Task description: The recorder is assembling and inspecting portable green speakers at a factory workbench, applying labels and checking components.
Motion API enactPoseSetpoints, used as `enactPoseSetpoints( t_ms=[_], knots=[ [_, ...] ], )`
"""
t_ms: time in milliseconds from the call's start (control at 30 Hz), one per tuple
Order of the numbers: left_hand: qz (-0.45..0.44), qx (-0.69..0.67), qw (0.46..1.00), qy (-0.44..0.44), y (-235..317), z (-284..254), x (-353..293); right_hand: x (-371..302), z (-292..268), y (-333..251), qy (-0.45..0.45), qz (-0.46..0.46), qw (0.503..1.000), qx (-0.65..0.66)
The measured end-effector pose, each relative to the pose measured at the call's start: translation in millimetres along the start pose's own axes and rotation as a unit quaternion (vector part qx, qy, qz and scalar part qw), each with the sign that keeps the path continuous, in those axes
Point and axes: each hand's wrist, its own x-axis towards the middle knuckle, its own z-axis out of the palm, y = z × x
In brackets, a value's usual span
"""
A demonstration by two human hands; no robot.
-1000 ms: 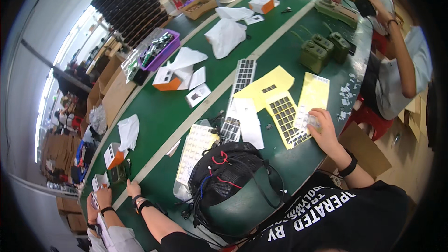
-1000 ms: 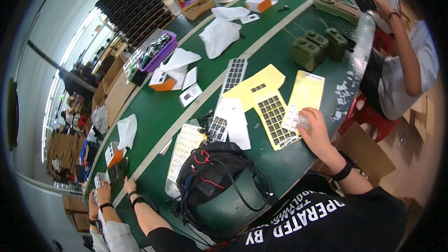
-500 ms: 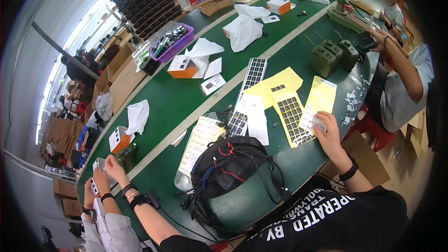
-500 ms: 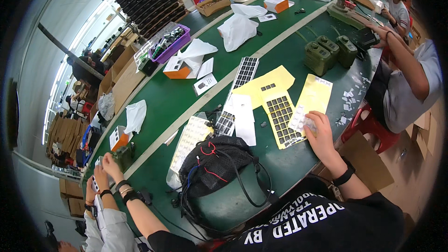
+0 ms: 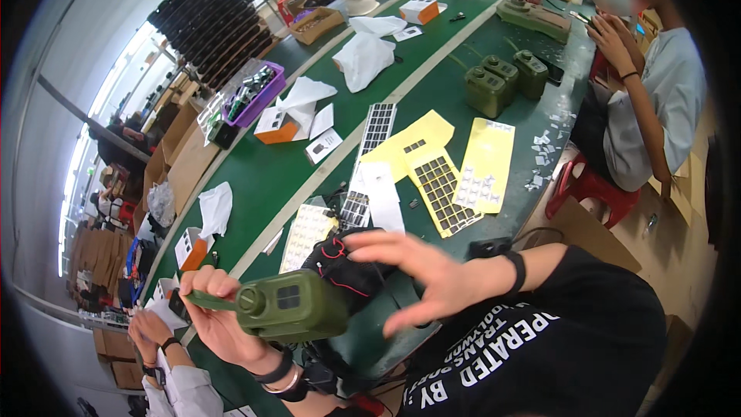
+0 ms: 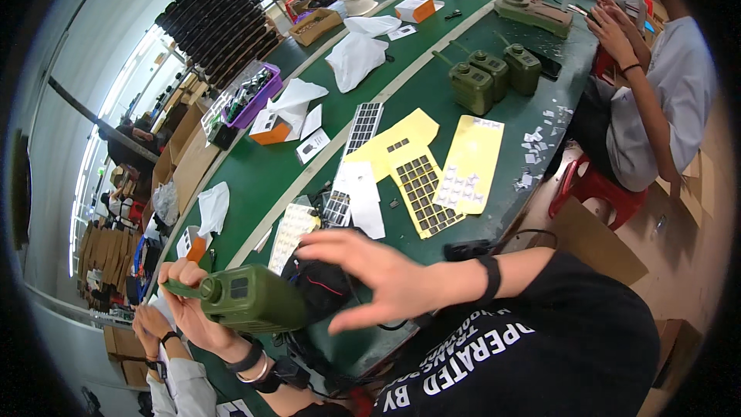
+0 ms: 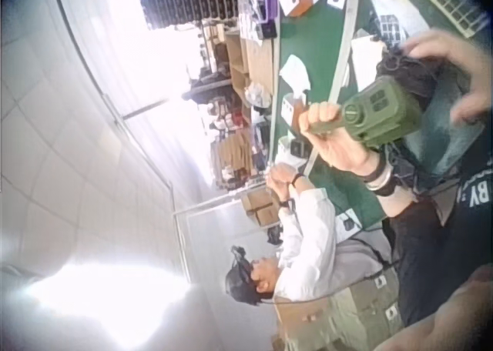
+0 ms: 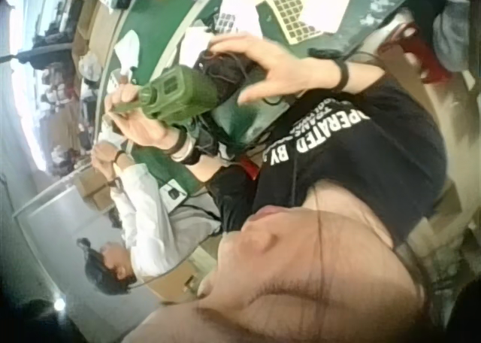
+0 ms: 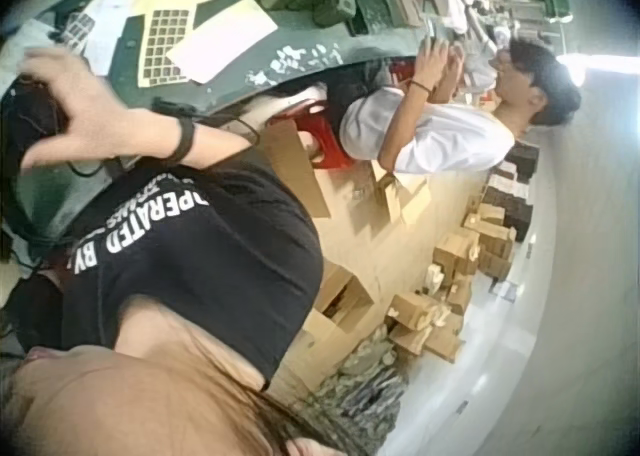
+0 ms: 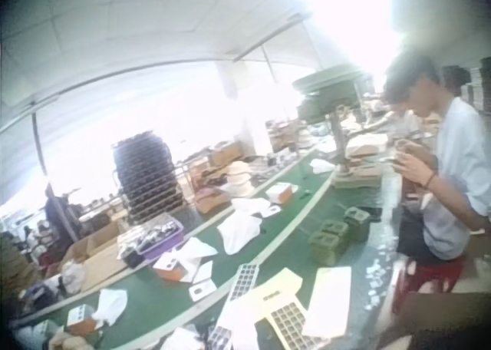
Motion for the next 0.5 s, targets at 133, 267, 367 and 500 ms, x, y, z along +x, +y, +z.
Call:
enactPoseSetpoints(
  t_ms=[133, 267, 367, 500],
  knots=[
    [-0.029, 0.002, 0.999, -0.025, -33, 9, -13, 10, 30, -15, 0.053, -0.049, 0.993, 0.089],
    [-0.031, -0.018, 0.998, 0.056, -45, 12, -21, 8, 23, -11, 0.041, -0.018, 0.993, 0.111],
    [-0.032, -0.004, 0.995, 0.095, -50, 11, -24, 4, 22, -7, 0.048, 0.04, 0.976, 0.208],
    [-0.034, -0.029, 0.995, 0.086, -56, 11, -23, 2, 19, -9, 0.05, 0.06, 0.97, 0.23]
  ],
)
